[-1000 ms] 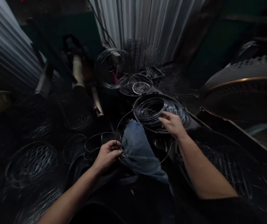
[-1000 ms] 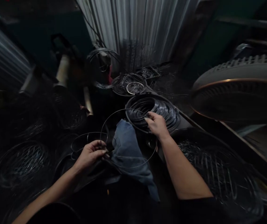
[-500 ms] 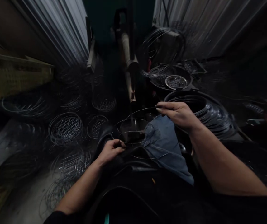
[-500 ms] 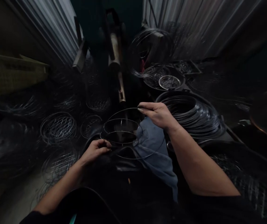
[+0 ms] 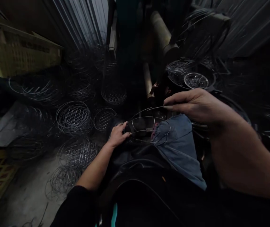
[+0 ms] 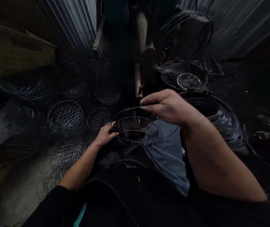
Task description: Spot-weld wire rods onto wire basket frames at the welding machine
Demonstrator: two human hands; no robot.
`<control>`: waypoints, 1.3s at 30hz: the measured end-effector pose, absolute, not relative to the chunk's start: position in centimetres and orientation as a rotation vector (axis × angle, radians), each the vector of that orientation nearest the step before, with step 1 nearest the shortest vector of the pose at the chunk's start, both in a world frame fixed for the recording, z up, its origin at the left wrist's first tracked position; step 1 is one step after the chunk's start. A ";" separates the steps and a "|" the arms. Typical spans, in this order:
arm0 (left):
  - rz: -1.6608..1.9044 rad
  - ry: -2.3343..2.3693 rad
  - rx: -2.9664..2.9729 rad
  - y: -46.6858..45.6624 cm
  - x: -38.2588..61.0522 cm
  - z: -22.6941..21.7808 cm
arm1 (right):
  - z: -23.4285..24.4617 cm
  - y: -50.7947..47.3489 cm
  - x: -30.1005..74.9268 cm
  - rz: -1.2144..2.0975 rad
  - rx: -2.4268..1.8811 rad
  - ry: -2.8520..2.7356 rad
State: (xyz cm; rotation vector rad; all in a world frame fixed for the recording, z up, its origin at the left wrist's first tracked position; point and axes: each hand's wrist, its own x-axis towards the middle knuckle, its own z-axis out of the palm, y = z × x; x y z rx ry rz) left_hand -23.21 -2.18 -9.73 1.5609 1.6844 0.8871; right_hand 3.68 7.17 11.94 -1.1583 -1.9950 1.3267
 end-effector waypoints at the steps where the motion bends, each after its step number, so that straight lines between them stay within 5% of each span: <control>1: 0.960 1.617 1.438 -2.3 -23.5 -9.7 | 12.0 7.3 3.8 1.306 -1.169 -1.996; 6: 1.232 1.347 1.218 -3.7 -23.7 -8.3 | 11.4 7.8 4.0 1.348 -1.132 -1.993; 13: 0.981 1.918 1.602 -4.0 -19.6 -8.5 | 6.9 9.0 -0.7 1.195 -1.143 -2.252; 18: 0.968 1.832 1.661 -3.4 -20.2 -7.9 | 7.3 9.0 -0.7 1.206 -1.169 -2.284; 27: 1.156 1.793 2.124 2.0 -21.0 -1.3 | 7.6 10.3 3.9 1.191 -1.051 -2.065; 39: 1.247 1.658 2.323 7.2 -18.8 -2.5 | 0.5 13.3 4.7 0.927 -1.122 -1.433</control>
